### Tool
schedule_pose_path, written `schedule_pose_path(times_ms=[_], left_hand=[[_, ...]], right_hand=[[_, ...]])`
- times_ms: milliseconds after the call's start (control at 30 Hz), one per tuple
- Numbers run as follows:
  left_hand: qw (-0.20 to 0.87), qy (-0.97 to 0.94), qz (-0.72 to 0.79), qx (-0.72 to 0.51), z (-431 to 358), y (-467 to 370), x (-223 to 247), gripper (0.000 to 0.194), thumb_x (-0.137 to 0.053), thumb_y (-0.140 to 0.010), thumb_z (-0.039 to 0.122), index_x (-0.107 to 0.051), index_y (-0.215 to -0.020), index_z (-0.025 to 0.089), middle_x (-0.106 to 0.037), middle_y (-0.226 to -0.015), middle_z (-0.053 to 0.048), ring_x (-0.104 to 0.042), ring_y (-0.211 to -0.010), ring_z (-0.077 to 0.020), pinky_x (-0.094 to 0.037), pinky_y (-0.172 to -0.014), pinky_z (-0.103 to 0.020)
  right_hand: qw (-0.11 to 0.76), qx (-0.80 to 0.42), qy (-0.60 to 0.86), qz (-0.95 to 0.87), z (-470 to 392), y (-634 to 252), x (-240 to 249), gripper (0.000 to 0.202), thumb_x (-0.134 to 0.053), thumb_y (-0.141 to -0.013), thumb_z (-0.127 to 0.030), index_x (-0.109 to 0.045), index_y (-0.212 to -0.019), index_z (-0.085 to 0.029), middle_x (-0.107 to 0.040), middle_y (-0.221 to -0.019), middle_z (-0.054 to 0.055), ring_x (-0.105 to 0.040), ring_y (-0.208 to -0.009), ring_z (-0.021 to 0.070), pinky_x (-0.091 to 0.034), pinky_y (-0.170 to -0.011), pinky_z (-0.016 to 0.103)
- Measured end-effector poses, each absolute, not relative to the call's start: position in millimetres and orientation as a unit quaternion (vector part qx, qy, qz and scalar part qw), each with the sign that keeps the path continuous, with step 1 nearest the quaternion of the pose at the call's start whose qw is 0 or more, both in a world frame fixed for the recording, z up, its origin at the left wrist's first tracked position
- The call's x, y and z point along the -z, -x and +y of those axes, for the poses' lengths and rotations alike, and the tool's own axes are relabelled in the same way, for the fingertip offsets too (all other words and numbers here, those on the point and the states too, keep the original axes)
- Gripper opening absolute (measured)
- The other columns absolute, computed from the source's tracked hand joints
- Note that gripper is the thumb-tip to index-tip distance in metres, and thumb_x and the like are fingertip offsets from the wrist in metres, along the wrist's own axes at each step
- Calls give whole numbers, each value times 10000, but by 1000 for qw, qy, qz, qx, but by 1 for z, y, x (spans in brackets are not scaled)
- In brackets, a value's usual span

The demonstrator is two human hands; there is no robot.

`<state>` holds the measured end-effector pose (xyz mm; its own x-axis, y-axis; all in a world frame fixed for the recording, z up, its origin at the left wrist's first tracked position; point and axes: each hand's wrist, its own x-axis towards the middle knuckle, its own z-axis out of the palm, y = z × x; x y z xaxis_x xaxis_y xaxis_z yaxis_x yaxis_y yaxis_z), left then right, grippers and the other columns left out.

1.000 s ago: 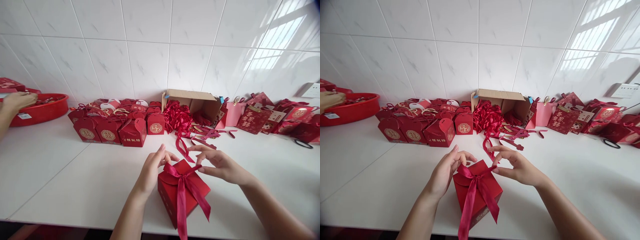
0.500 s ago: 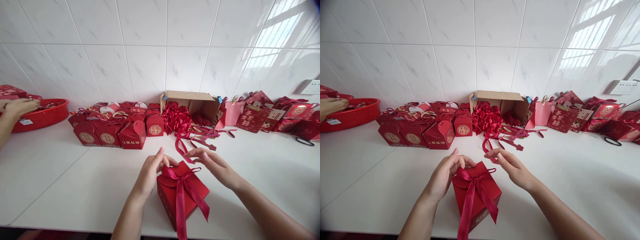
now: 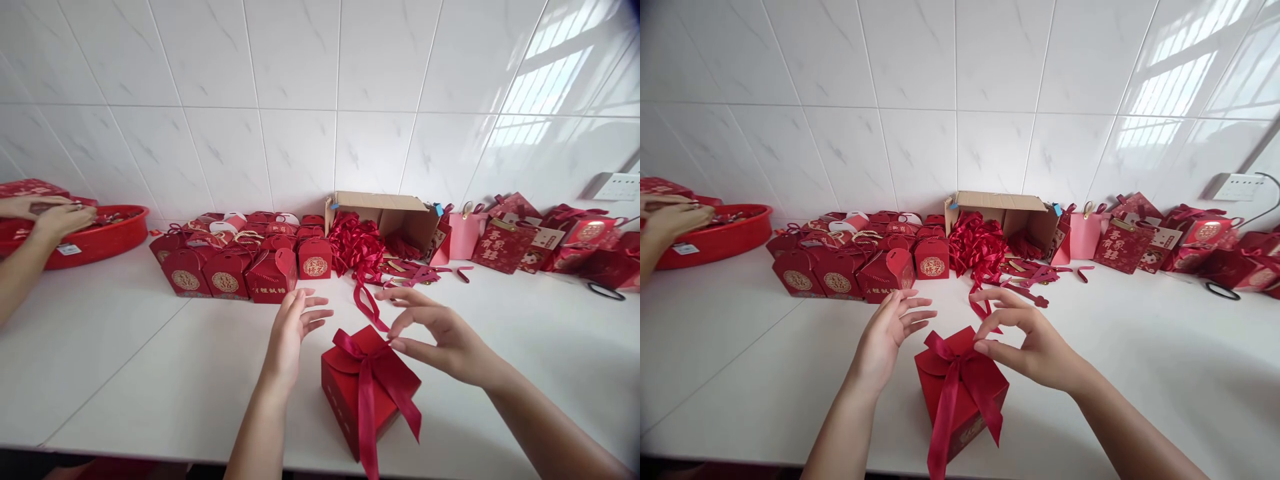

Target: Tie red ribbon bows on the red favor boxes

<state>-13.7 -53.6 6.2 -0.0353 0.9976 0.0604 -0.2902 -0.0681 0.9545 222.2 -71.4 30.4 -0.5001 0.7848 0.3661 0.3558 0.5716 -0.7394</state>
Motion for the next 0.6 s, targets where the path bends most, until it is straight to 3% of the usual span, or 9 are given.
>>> schedule_pose_path(times_ms=[67,167,333,600], left_hand=[[528,-419,421,-607,-52,19,-6,392,-495,-832,559,-517,-988,201,-663,-967,-63,-675,-872,-239,-456,-796,-357],[520,-410,424,-618,-51,24,-5,408,-509,-813,572,-524,-970,196,-664,-948,-59,-677,-856,-235,-460,-781,-351],[524,-402,419,-623,-50,25,-3,418,-562,-774,569,-536,-947,190,-668,-935,-61,-678,-834,-229,-466,-778,-356],[560,-376,380,-633,-50,31,0,423,-562,-777,562,-545,-931,168,-673,-931,-82,-670,-826,-225,-467,-754,-340]], right_hand=[[301,-206,387,-847,-77,-214,-47,148,-624,-838,-385,-718,-800,-278,-475,-1357,40,-401,-1285,301,-359,-1042,487],[207,-113,386,-892,-79,-202,-63,124,-642,-811,-368,-738,-786,-294,-470,-1364,28,-339,-1309,334,-358,-1017,543],[96,-90,372,-919,-75,-184,-75,77,-681,-762,-313,-754,-764,-289,-461,-1391,30,-329,-1309,370,-336,-1003,601],[96,-70,375,-919,-76,-179,-73,142,-584,-827,-248,-712,-765,-248,-517,-1317,52,-402,-1254,320,-397,-974,549]])
